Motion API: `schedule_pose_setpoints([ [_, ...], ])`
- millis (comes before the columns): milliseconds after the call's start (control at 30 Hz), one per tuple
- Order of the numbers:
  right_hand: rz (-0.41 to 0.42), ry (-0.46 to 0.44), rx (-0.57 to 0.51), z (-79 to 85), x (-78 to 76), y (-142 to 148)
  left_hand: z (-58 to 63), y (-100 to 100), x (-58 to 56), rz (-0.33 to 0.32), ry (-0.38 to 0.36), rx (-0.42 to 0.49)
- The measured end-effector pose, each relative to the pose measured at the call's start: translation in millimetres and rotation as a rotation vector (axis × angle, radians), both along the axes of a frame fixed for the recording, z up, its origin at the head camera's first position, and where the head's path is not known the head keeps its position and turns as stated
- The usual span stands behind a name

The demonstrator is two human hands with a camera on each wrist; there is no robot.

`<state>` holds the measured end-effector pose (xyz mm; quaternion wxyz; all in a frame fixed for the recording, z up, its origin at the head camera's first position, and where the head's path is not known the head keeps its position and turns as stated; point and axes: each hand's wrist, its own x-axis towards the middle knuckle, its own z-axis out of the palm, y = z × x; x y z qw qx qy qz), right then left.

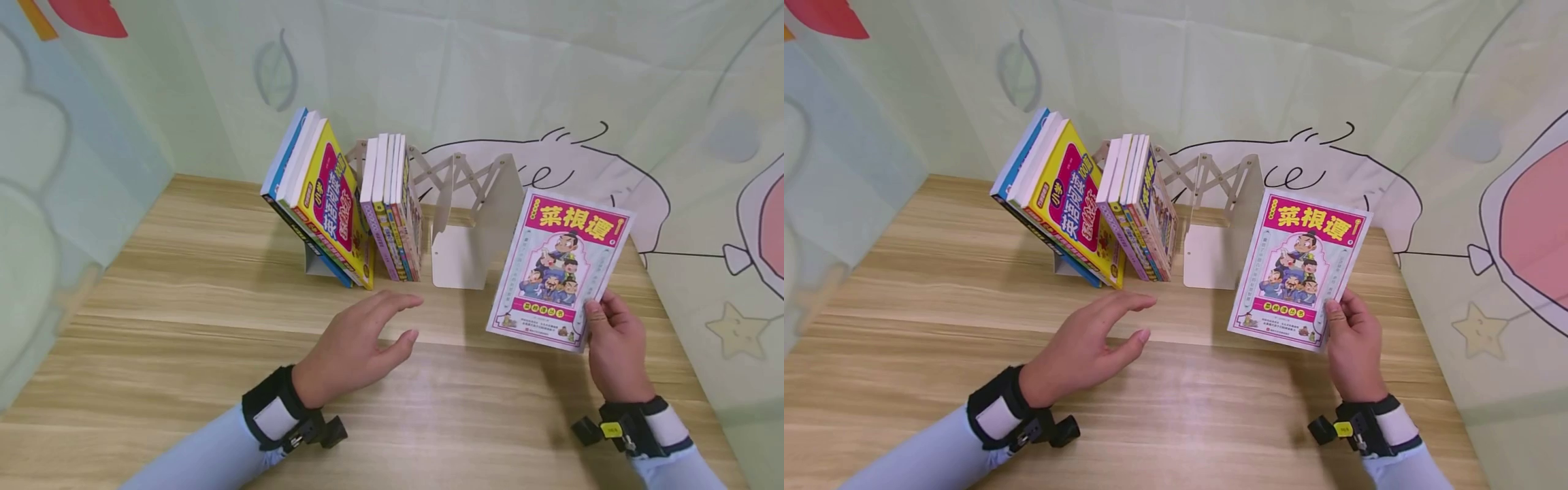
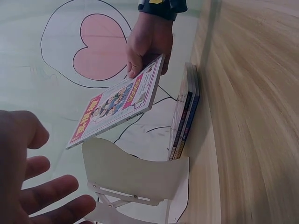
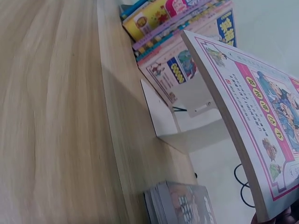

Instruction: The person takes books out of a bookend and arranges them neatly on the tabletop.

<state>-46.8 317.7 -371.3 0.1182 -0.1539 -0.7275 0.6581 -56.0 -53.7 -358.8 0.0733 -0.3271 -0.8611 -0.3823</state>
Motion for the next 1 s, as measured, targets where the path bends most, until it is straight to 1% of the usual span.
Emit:
schedule_pose_setpoints([
  [167, -0.096, 0.015, -0.02, -2.0, -5.2, 5, -1.2, 0, 0.0, -0.004, 0.002, -0.014],
  [300, -0.138, -0.001, -0.015, -3.9, -8.3, 12, -3.4, -1, -0.6, -0.006, 0.006, -0.02],
  [500, -0.172, -0.033, -0.04, -6.4, -12.7, 25, -5.6, -1, -0.5, -0.002, -0.007, -0.031],
  [767, -0.205, -0.045, -0.068, -9.1, -19.0, 35, -6.5, -2, -0.5, 0.0, -0.016, -0.037],
  [1000, -0.229, -0.131, -0.004, -11.2, -24.6, 46, -6.3, -2, 0.5, 0.005, -0.017, -0.035],
])
